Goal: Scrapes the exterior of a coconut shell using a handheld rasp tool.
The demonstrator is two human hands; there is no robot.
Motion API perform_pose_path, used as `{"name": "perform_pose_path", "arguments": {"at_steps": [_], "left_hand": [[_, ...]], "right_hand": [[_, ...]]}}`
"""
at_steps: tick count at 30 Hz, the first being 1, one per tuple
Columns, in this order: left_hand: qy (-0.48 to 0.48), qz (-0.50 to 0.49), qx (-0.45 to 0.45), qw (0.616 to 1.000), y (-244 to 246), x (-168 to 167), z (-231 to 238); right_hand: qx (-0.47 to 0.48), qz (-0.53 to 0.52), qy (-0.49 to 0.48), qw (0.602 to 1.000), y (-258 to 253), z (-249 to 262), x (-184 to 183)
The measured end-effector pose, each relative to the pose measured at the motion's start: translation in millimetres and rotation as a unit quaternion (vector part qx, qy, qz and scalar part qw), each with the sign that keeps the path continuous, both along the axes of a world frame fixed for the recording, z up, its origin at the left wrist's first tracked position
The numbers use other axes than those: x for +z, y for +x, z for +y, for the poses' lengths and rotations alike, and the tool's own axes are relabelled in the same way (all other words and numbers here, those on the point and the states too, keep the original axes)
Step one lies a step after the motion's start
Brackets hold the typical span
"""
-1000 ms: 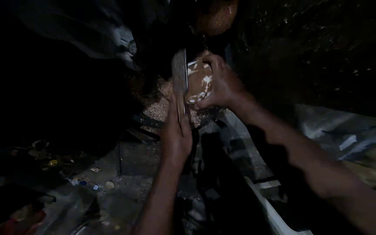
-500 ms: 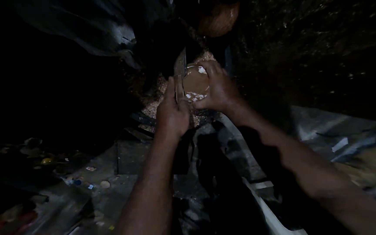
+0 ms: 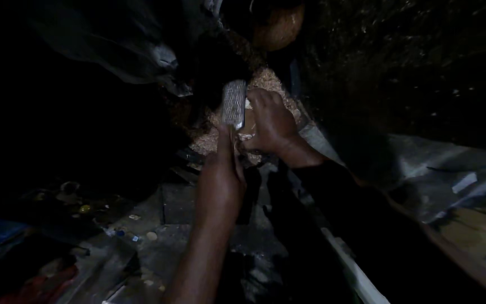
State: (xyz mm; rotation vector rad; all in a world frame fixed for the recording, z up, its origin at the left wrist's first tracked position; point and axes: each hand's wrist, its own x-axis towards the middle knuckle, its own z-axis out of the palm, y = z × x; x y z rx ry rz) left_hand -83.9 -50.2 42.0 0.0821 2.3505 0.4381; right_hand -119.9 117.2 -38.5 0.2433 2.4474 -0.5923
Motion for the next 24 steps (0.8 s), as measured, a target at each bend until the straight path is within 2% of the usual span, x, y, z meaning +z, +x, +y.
{"name": "perform_pose_path", "arguments": {"at_steps": [2,3,6,8,9,10,12,14,17,19,22,23,24], "left_hand": [[-0.003,0.015,-0.005,1.000,36,13,-14],[-0.005,0.015,-0.002,1.000,39,16,-13],[-0.020,-0.014,0.018,1.000,-7,1,11],[-0.006,-0.012,0.025,1.000,-22,-20,22],[0.010,0.003,0.031,0.999,-10,-26,20],[0.031,0.029,0.039,0.998,13,-31,13],[0.063,0.062,0.060,0.994,65,-39,-8],[0.082,0.062,0.075,0.992,83,-41,-14],[0.077,0.056,0.074,0.993,25,-43,8],[0.079,0.045,0.079,0.993,7,-50,15],[0.106,0.064,0.088,0.988,60,-60,-3],[0.124,0.071,0.096,0.985,85,-61,-12],[0.143,0.076,0.106,0.981,100,-61,-18]], "right_hand": [[-0.007,0.029,0.009,1.000,2,-3,-17],[-0.019,0.032,0.008,0.999,3,-4,-19],[-0.037,0.039,0.010,0.999,2,-11,-14],[-0.034,-0.010,-0.002,0.999,-2,-5,21],[-0.039,-0.088,-0.030,0.995,-11,1,56],[-0.055,-0.107,-0.052,0.991,-15,6,76],[-0.083,-0.072,-0.084,0.990,-12,12,77],[-0.103,-0.056,-0.088,0.989,-6,11,70],[-0.110,-0.040,-0.080,0.990,-2,7,60],[-0.099,-0.076,-0.073,0.989,-6,3,86],[-0.098,-0.147,-0.058,0.983,-23,6,149],[-0.119,-0.156,-0.071,0.978,-24,9,153],[-0.139,-0.124,-0.091,0.978,-17,13,135]]}}
